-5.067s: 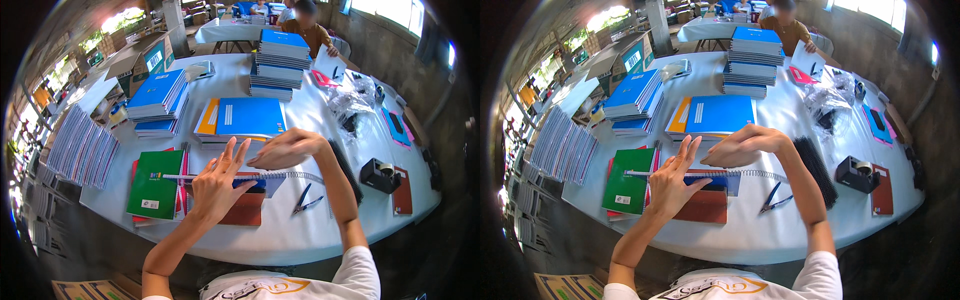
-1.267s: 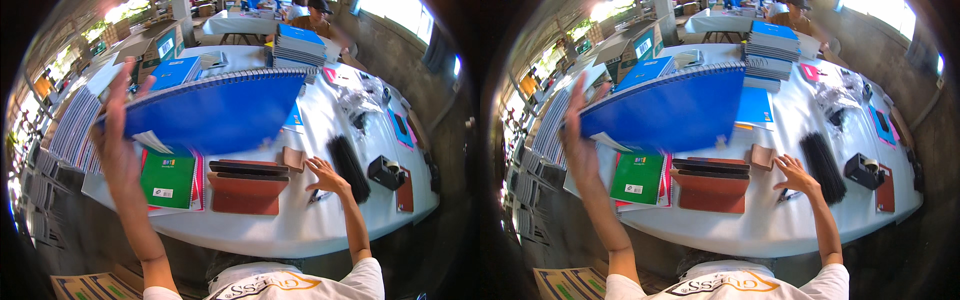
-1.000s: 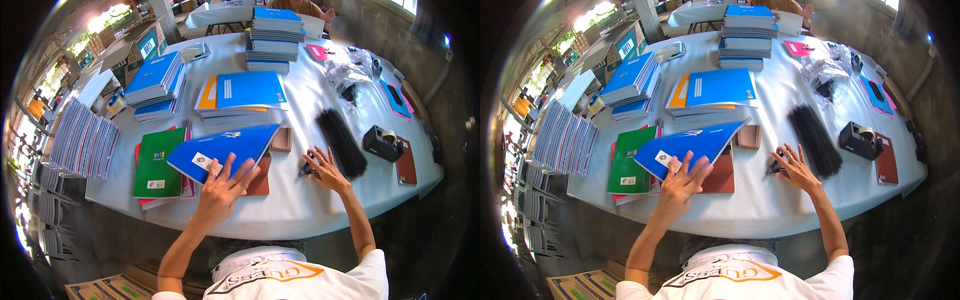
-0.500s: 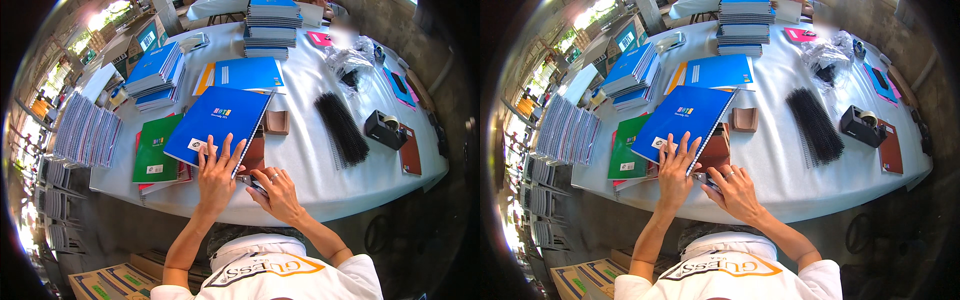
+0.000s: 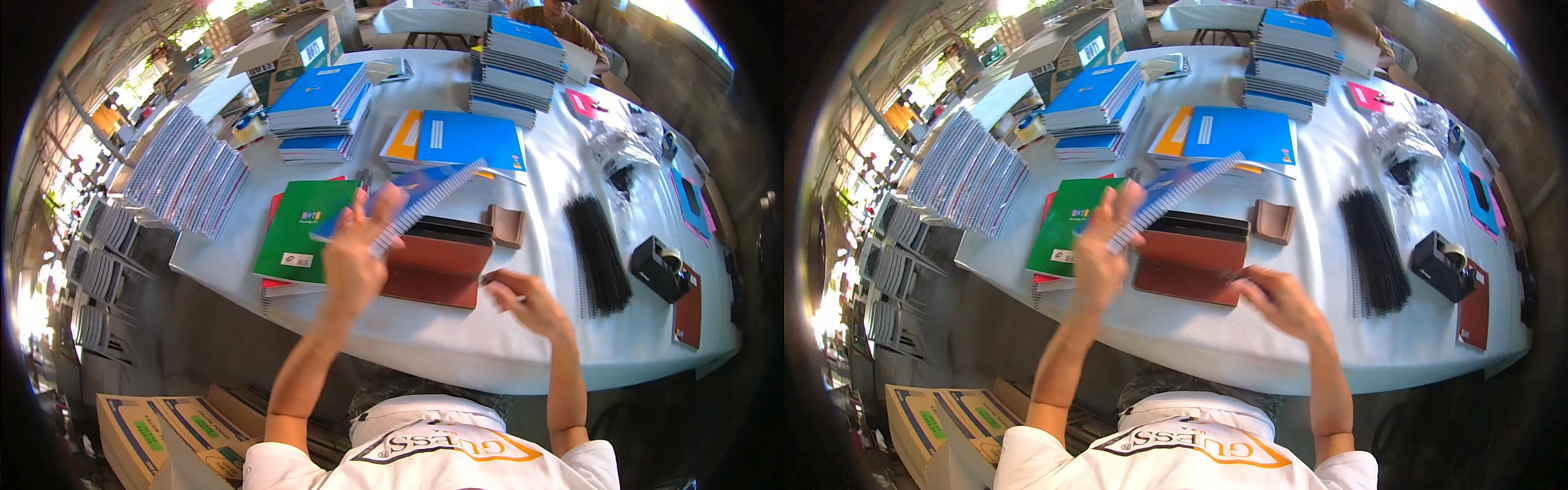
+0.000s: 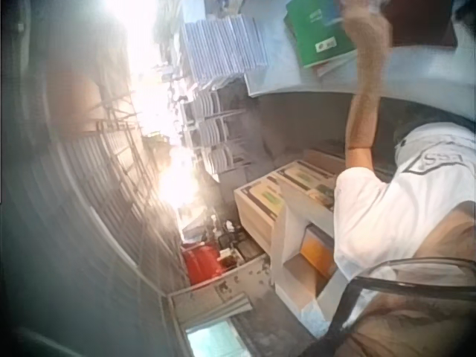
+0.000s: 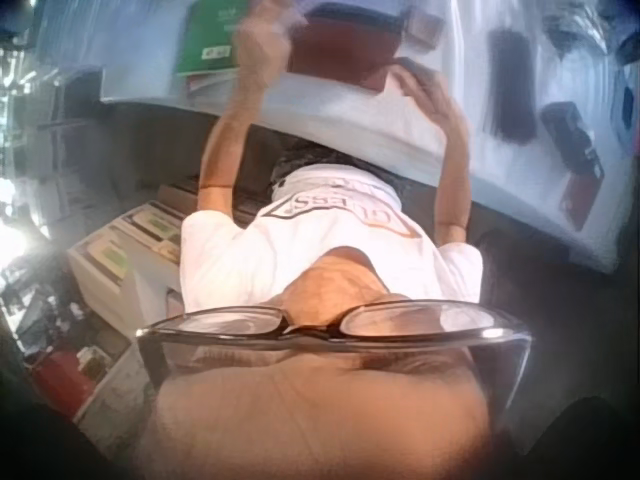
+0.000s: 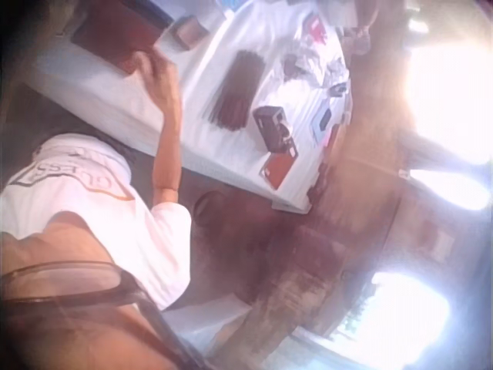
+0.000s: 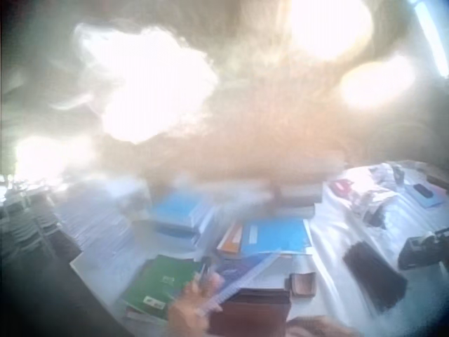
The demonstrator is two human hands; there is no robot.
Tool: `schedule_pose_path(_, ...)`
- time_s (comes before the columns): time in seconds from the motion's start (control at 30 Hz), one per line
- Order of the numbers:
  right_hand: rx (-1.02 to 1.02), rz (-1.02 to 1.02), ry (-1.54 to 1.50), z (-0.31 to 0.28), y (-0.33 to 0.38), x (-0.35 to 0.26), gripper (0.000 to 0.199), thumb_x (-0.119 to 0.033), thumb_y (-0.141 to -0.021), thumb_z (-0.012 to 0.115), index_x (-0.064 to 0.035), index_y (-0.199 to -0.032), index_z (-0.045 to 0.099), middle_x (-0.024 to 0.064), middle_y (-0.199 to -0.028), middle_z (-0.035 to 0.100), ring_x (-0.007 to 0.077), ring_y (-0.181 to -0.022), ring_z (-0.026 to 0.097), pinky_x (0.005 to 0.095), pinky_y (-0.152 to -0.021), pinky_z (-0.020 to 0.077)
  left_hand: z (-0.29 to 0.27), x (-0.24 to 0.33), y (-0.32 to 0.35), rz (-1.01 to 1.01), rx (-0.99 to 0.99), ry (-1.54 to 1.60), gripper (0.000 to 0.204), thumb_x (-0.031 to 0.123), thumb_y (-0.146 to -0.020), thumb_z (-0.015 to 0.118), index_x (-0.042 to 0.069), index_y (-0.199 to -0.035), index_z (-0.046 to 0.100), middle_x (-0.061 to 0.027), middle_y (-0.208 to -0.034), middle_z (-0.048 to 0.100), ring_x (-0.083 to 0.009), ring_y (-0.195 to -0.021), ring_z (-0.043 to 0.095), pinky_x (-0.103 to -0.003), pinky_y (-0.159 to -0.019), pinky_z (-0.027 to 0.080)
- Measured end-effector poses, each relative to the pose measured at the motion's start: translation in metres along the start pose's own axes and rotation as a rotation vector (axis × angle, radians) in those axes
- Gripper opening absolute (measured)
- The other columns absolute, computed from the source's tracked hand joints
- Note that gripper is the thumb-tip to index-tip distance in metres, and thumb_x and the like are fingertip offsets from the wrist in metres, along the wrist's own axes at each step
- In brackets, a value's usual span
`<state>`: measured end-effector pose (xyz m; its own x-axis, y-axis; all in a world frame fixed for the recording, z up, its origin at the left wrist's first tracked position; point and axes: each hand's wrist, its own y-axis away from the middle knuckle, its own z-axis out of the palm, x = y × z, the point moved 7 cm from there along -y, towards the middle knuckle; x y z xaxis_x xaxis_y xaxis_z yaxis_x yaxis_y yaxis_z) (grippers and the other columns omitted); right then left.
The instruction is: The person inserts a spiral coil through the pre-punched holes of a notebook, twists it through the length of the spine by hand, and trims the excess wire with shears.
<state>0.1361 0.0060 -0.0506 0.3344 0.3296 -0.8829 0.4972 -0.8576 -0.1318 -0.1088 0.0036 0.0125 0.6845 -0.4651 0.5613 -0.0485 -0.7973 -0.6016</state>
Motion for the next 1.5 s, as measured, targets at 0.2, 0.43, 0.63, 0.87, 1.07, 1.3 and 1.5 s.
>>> schedule_pose_path(0.2, 0.247, 0.212, 0.81, -0.083, 0.006, 0.104, 0.045, -0.022, -0.086, 0.07, -0.006, -0.125, 0.057, 0.0182, -0.121, 0.058, 0.0302, -0.108, 0.056, 0.0387, -0.088, 0.0465, -0.129, -0.068, -0.067, 0.006, 0.123, 0.438, 0.072, 0.039, -0.082, 0.072, 0.0, -0.138, 0.048, -0.0129, -0.134, 0.056, -0.0248, -0.127, 0.051, -0.038, -0.107, 0.039)
schedule_pose_path(0.43, 0.543, -0.301, 0.224, -0.046, -0.147, -0.048, 0.104, -0.017, -0.059, 0.09, -0.0151, -0.146, 0.034, 0.0156, -0.151, 0.029, 0.0325, -0.139, 0.031, 0.046, -0.113, 0.0292, -0.163, -0.109, -0.1, 0.18, 0.211, 0.908, 0.081, 0.043, -0.079, 0.071, 0.014, -0.146, 0.037, -0.0078, -0.15, 0.038, -0.0263, -0.137, 0.037, -0.048, -0.111, 0.033)
schedule_pose_path(0.63, 0.333, -0.563, 0.057, -0.009, -0.192, -0.14, 0.031, -0.001, -0.071, 0.078, -0.0043, -0.1, 0.07, 0.0064, -0.088, 0.072, 0.0166, -0.079, 0.069, 0.0269, -0.069, 0.0547, -0.179, -0.182, -0.106, 0.162, 0.169, 1.084, 0.069, 0.029, -0.087, 0.068, 0.017, -0.147, 0.038, -0.0098, -0.152, 0.034, -0.0261, -0.136, 0.039, -0.048, -0.111, 0.032)
schedule_pose_path(0.87, -0.071, -0.898, 0.839, 0.146, -0.157, -0.13, 0.031, -0.012, -0.078, 0.064, -0.0099, -0.109, 0.066, 0.0067, -0.123, 0.06, 0.024, -0.121, 0.052, 0.0347, -0.095, 0.0478, -0.181, -0.31, -0.058, -0.332, -0.223, 0.29, 0.054, 0.009, -0.087, 0.058, 0.001, -0.139, 0.047, -0.0141, -0.148, 0.041, -0.0224, -0.137, 0.038, -0.034, -0.113, 0.027)
schedule_pose_path(1.07, 0.172, -0.171, 0.251, -0.009, -0.206, -0.024, 0.029, -0.019, -0.088, 0.067, -0.0137, -0.116, 0.067, 0.0089, -0.117, 0.065, 0.0257, -0.106, 0.063, 0.0375, -0.089, 0.0515, -0.097, -0.305, -0.006, -0.381, -0.663, -0.33, 0.054, 0.006, -0.088, 0.061, 0.026, -0.138, 0.052, 0.0, -0.145, 0.047, -0.0374, -0.139, 0.032, -0.052, -0.114, 0.022)
schedule_pose_path(1.3, 0.618, 0.772, 0.044, -0.188, -0.229, 0.228, 0.077, -0.053, -0.074, 0.078, 0.0084, -0.115, 0.058, 0.0253, -0.11, 0.063, 0.0329, -0.097, 0.064, 0.0388, -0.08, 0.0528, 0.046, -0.225, -0.137, -0.02, -0.39, -0.312, 0.058, 0.015, -0.092, 0.057, 0.026, -0.146, 0.039, -0.0036, -0.152, 0.038, -0.0416, -0.144, 0.018, -0.067, -0.11, 0.016)
schedule_pose_path(1.5, 0.647, 0.517, 0.072, -0.188, -0.249, 0.187, 0.042, -0.021, -0.07, 0.084, 0.0046, -0.093, 0.061, 0.0157, -0.086, 0.066, 0.0232, -0.077, 0.065, 0.0386, -0.067, 0.0535, 0.181, -0.239, -0.196, -0.224, -0.419, -0.148, 0.084, 0.038, -0.088, 0.064, 0.014, -0.153, 0.017, -0.0214, -0.153, 0.028, -0.0438, -0.144, 0.014, -0.059, -0.112, 0.02)
